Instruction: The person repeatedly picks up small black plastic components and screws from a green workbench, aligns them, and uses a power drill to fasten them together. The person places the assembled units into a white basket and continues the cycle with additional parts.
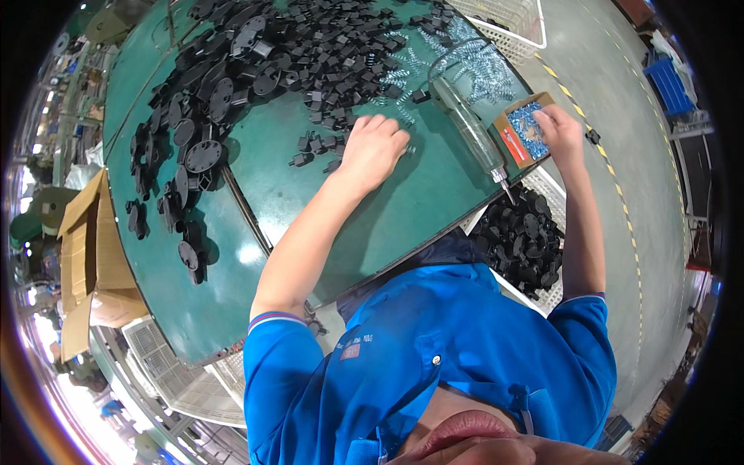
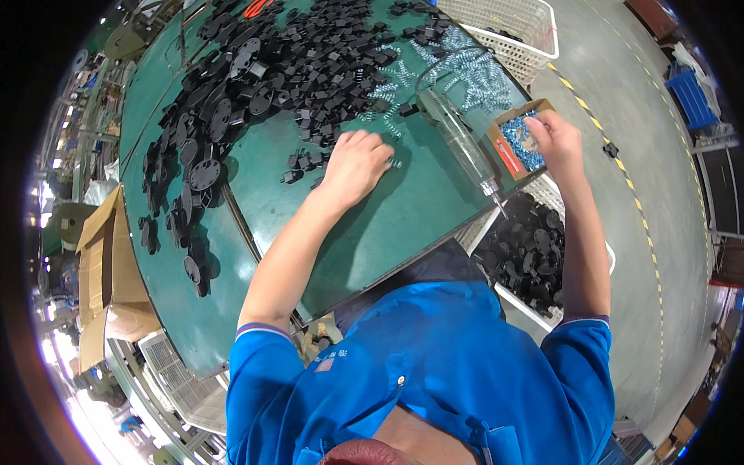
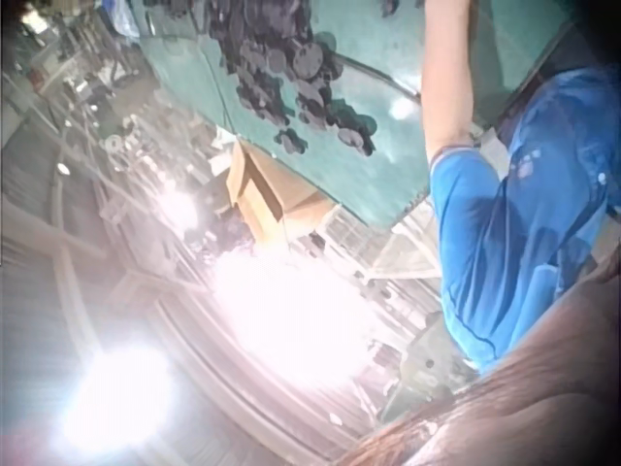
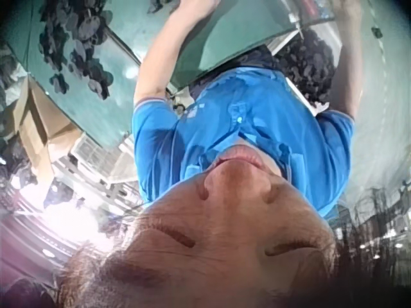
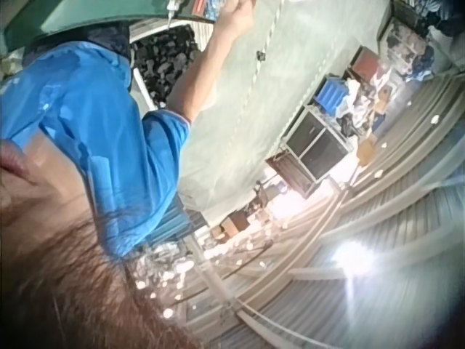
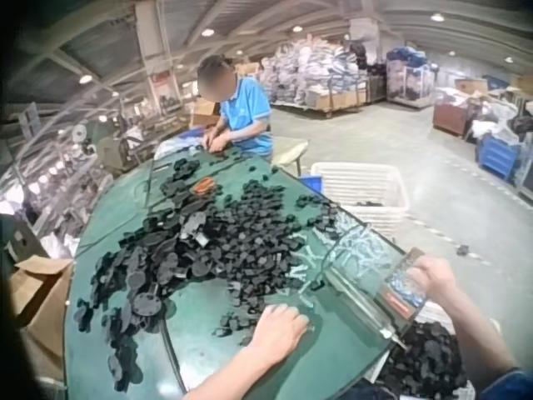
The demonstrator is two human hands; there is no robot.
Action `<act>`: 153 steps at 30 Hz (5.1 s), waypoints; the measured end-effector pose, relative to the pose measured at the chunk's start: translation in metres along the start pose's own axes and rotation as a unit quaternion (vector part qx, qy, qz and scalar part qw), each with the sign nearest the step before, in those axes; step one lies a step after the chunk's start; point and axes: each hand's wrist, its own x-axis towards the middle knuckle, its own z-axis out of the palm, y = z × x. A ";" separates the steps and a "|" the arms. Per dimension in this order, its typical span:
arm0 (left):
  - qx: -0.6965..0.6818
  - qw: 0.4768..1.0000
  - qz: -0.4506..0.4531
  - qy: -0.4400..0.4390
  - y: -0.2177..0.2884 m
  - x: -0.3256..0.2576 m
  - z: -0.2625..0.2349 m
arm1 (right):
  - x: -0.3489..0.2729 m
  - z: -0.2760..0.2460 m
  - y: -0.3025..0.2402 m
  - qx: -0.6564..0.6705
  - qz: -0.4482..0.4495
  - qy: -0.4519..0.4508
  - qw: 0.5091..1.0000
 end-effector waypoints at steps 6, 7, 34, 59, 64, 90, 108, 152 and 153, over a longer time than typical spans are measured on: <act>-0.139 0.979 -0.079 0.128 0.020 -0.032 -0.011 | -0.094 0.009 -0.008 0.380 0.082 0.050 0.920; -0.142 0.980 -0.111 0.087 0.024 -0.032 -0.013 | -0.112 0.016 -0.011 0.420 0.121 0.054 0.898; -0.242 0.959 -0.133 0.058 0.072 -0.048 -0.012 | -0.187 0.092 -0.015 0.612 0.259 0.156 0.731; -0.160 0.983 -0.053 0.066 0.069 -0.066 -0.014 | -0.174 0.091 -0.021 0.478 0.187 0.222 0.829; -0.155 0.982 -0.029 0.104 0.067 -0.073 -0.012 | -0.159 0.074 -0.015 0.086 -0.026 0.223 0.971; -0.667 0.517 -0.413 0.341 0.046 -0.194 -0.027 | -0.106 0.160 -0.192 0.004 -0.404 -0.230 0.885; -0.763 0.479 -0.321 0.292 0.067 -0.126 -0.016 | -0.086 0.137 -0.174 0.248 -0.272 -0.195 0.909; -0.828 0.430 -0.275 0.233 0.083 -0.136 -0.009 | -0.121 0.136 -0.177 0.202 -0.264 -0.280 0.901; -0.858 0.375 -0.280 0.210 0.082 -0.139 -0.008 | -0.120 0.134 -0.180 0.205 -0.259 -0.302 0.894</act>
